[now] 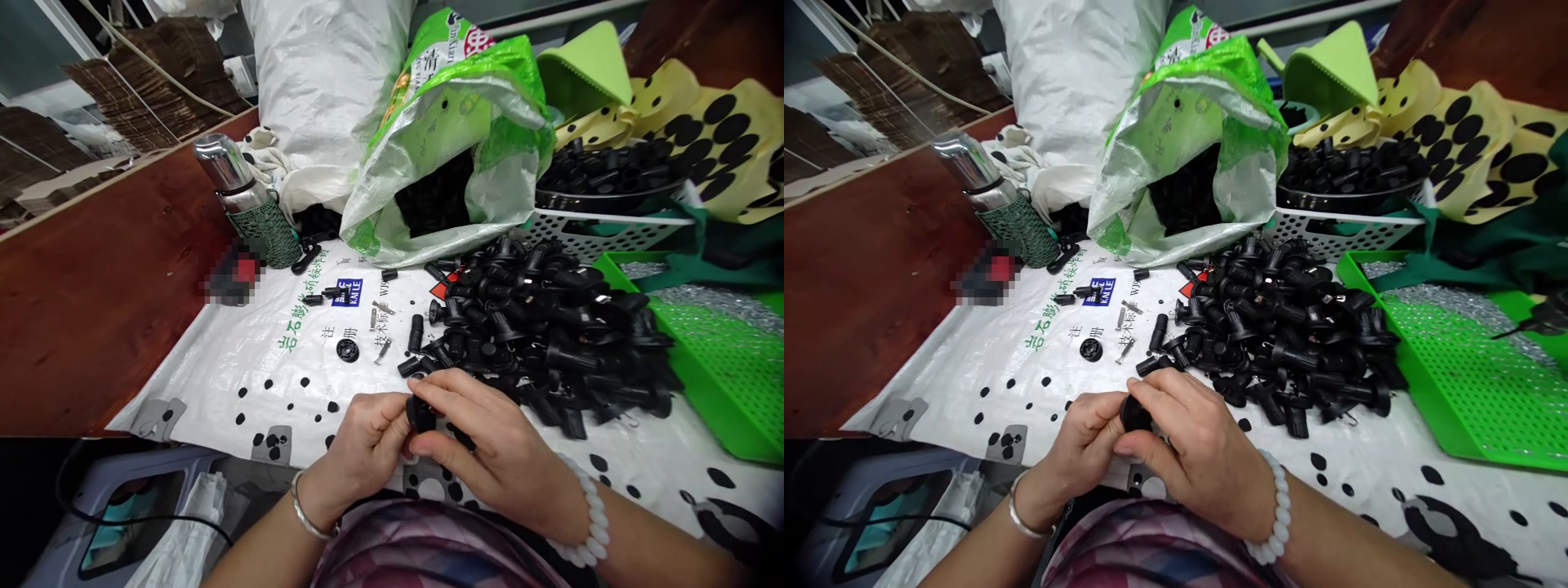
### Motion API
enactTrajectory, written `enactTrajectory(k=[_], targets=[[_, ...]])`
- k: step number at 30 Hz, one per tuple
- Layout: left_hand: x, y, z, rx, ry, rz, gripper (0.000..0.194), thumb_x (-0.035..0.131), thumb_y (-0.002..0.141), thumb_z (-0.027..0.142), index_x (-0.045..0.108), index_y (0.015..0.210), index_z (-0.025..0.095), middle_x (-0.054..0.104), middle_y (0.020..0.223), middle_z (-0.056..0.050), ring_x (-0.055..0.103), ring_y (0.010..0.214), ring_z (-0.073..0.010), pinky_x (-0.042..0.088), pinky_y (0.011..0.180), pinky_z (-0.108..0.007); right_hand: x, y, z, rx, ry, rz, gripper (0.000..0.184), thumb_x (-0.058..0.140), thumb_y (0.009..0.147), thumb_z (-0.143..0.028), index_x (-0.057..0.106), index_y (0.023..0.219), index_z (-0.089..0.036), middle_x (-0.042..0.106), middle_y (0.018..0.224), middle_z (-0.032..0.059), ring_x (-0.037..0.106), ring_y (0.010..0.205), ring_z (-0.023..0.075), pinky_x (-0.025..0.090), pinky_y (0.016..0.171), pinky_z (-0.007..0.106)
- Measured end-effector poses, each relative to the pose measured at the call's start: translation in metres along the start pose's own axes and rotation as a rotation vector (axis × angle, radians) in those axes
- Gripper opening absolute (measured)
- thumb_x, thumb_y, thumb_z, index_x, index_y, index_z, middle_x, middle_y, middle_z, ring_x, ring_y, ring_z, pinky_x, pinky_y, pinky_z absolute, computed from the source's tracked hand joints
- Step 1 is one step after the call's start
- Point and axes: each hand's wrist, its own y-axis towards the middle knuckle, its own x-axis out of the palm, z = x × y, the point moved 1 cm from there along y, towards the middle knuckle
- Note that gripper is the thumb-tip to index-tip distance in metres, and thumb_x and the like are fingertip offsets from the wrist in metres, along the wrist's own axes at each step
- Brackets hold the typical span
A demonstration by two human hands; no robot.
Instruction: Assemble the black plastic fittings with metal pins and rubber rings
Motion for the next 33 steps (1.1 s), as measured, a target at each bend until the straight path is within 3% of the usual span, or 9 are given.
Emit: enactTrajectory(k=[5, 12, 22, 27, 33], targets=[[-0.002, 0.005, 0.004, 0.008, -0.004, -0.015, 0.026, 0.039, 0.09, 0.024, 0.053, 0.07, 0.015, 0.047, 0.056, 0.003, 0.043, 0.052, -0.0083, 0.033, 0.053, -0.019, -0.002, 0.001, 0.002, -0.006, -0.005, 0.056, 0.034, 0.054, 0.084, -0.031, 0.055, 0.112, -0.012, 0.062, 0.098, 0.0126, 0.059, 0.09, 0.0201, 0.051, 0.075, 0.032], [-0.007, 0.006, 0.006, 0.016, -0.004, -0.147, 0.025, 0.036, 0.091, 0.023, 0.047, 0.069, 0.015, 0.047, 0.061, 0.002, 0.042, 0.056, -0.0086, 0.034, 0.056, -0.019, -0.003, -0.003, 0.008, -0.015, 0.013, 0.065, 0.033, 0.058, 0.08, -0.025, 0.055, 0.11, -0.012, 0.062, 0.095, 0.0114, 0.058, 0.087, 0.02, 0.05, 0.074, 0.035], [-0.006, 0.006, 0.007, 0.058, -0.037, -0.092, 0.026, 0.039, 0.09, 0.019, 0.048, 0.067, 0.014, 0.051, 0.057, 0.002, 0.046, 0.052, -0.0068, 0.036, 0.053, -0.017, -0.004, -0.005, 0.009, -0.091, 0.046, 0.065, 0.036, 0.055, 0.082, -0.02, 0.05, 0.115, -0.009, 0.059, 0.102, 0.0136, 0.054, 0.094, 0.0212, 0.048, 0.08, 0.037], [-0.008, 0.006, 0.009, 0.101, -0.066, -0.05, 0.026, 0.039, 0.09, 0.022, 0.052, 0.07, 0.013, 0.053, 0.056, 0.001, 0.047, 0.05, -0.0076, 0.037, 0.051, -0.018, -0.007, -0.003, 0.004, -0.096, 0.026, 0.039, 0.033, 0.051, 0.086, -0.025, 0.049, 0.117, -0.012, 0.058, 0.105, 0.0128, 0.054, 0.098, 0.0205, 0.048, 0.083, 0.037], [-0.008, 0.004, 0.01, 0.111, -0.031, -0.092, 0.029, 0.037, 0.09, 0.022, 0.049, 0.065, 0.013, 0.051, 0.053, 0.001, 0.046, 0.048, -0.0068, 0.037, 0.049, -0.017, -0.009, -0.003, 0.0, -0.136, -0.021, 0.028, 0.033, 0.052, 0.086, -0.027, 0.05, 0.116, -0.013, 0.06, 0.104, 0.0127, 0.055, 0.099, 0.021, 0.048, 0.085, 0.037]])
